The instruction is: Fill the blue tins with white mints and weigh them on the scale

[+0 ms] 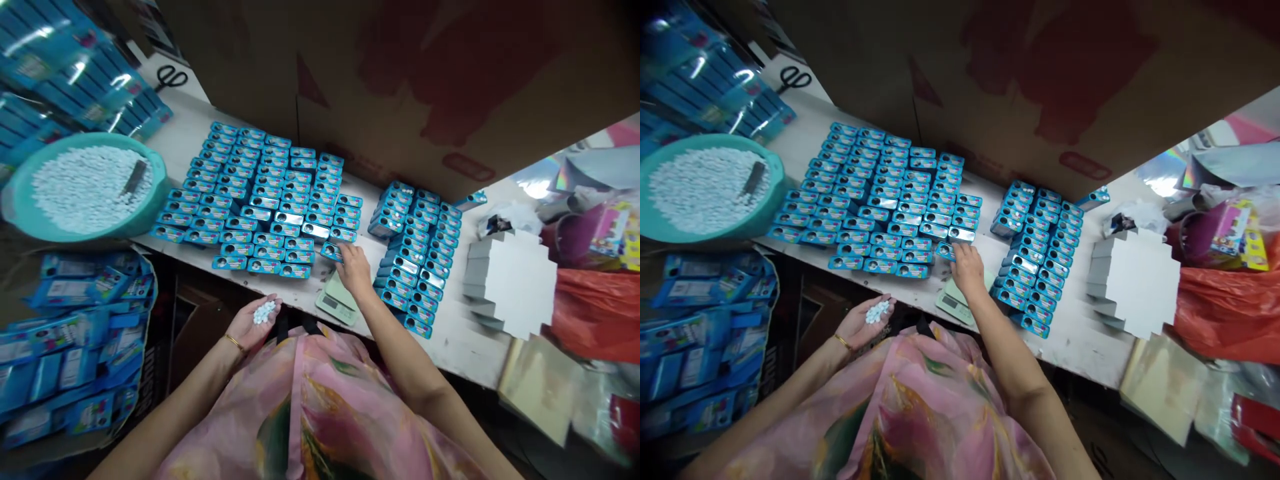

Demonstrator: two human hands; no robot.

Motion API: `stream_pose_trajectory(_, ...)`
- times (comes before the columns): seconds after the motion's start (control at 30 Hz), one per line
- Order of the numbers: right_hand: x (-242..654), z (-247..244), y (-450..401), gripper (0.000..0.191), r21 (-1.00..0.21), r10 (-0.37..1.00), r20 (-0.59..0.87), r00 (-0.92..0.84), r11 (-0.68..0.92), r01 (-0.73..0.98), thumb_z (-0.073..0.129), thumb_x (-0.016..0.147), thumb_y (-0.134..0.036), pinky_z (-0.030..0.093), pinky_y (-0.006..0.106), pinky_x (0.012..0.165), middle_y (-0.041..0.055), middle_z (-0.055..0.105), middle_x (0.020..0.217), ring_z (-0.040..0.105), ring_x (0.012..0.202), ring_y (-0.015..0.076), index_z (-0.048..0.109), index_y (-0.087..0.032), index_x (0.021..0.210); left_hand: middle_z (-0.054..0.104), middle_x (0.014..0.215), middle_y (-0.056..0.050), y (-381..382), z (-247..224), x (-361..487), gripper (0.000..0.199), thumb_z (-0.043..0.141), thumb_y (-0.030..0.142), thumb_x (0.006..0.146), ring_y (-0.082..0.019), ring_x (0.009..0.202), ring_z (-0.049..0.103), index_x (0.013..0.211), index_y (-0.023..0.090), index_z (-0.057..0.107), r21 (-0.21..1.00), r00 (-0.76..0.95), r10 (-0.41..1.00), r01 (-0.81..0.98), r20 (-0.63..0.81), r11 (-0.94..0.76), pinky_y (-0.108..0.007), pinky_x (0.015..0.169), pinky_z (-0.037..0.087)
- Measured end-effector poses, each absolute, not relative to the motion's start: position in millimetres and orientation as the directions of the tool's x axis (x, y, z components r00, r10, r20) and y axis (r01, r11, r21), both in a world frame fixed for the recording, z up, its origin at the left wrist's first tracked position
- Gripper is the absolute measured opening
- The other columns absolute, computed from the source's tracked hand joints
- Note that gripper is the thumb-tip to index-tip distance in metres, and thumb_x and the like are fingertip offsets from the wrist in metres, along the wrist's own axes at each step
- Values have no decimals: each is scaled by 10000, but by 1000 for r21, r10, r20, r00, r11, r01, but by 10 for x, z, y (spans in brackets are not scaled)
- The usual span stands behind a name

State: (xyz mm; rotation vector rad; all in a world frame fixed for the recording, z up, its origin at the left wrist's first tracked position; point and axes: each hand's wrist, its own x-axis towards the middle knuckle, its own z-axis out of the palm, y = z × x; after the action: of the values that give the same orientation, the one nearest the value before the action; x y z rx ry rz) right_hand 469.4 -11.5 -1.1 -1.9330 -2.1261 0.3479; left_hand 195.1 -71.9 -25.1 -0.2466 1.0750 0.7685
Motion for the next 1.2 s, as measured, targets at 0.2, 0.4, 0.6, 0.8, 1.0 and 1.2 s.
stream_pose_trajectory(0.2, 4477, -277, 192, 453, -342, 988, -2, -152, 143, 929, 481, 789, -175, 381, 329, 846, 92, 464, 1182, 390, 1046, 216, 411, -195, 1237, 635, 806, -141, -740, -223, 1869, 166, 452, 78, 790, -174, 648, 635, 903, 84, 574, 174, 210, 418, -681, -884, 711, -216, 473, 514)
stream_pose_trajectory(0.4, 5265, -110, 272, 306, -264, 978, 190, 81, -28, 964, 395, 849, -244, 346, 355, 843, 96, 482, 1133, 394, 1014, 221, 536, -195, 1116, 638, 838, -134, -731, -272, 1786, 193, 451, 68, 789, -179, 664, 641, 940, 94, 567, 163, 224, 412, -678, -883, 717, -224, 490, 522)
stream_pose_trajectory(0.6, 5582, -26, 730, 276, -145, 981, 184, 68, -42, 989, 398, 841, -226, 315, 361, 798, 79, 479, 1140, 376, 999, 240, 585, -227, 1045, 633, 808, -122, -659, -208, 1919, 171, 459, 74, 786, -170, 651, 636, 924, 91, 559, 167, 214, 408, -676, -888, 718, -217, 475, 514)
stream_pose_trajectory(0.8, 5262, -57, 1396, 292, -223, 987, 148, 60, -26, 974, 364, 847, -195, 308, 331, 755, 65, 533, 1069, 417, 923, 213, 573, -227, 1049, 633, 836, -123, -664, -83, 2004, 192, 469, 79, 780, -171, 658, 636, 948, 102, 558, 196, 193, 425, -673, -885, 713, -221, 467, 512)
stream_pose_trajectory(1.0, 5721, 19, 1176, 260, -191, 959, 214, 184, -143, 971, 406, 812, -211, 310, 344, 756, 89, 543, 1025, 424, 912, 228, 620, -182, 958, 648, 804, -106, -795, 13, 1867, 251, 449, 94, 781, -186, 619, 645, 996, 131, 571, 154, 111, 334, -726, -936, 670, -232, 444, 521)
stream_pose_trajectory(1.2, 6043, -176, 554, 259, -48, 969, 101, 227, -223, 974, 513, 743, -199, 333, 351, 749, 99, 532, 1028, 446, 902, 237, 600, -185, 986, 653, 784, -104, -760, -72, 1880, 253, 454, 84, 773, -184, 604, 645, 995, 130, 567, 146, 133, 330, -703, -935, 696, -219, 449, 523)
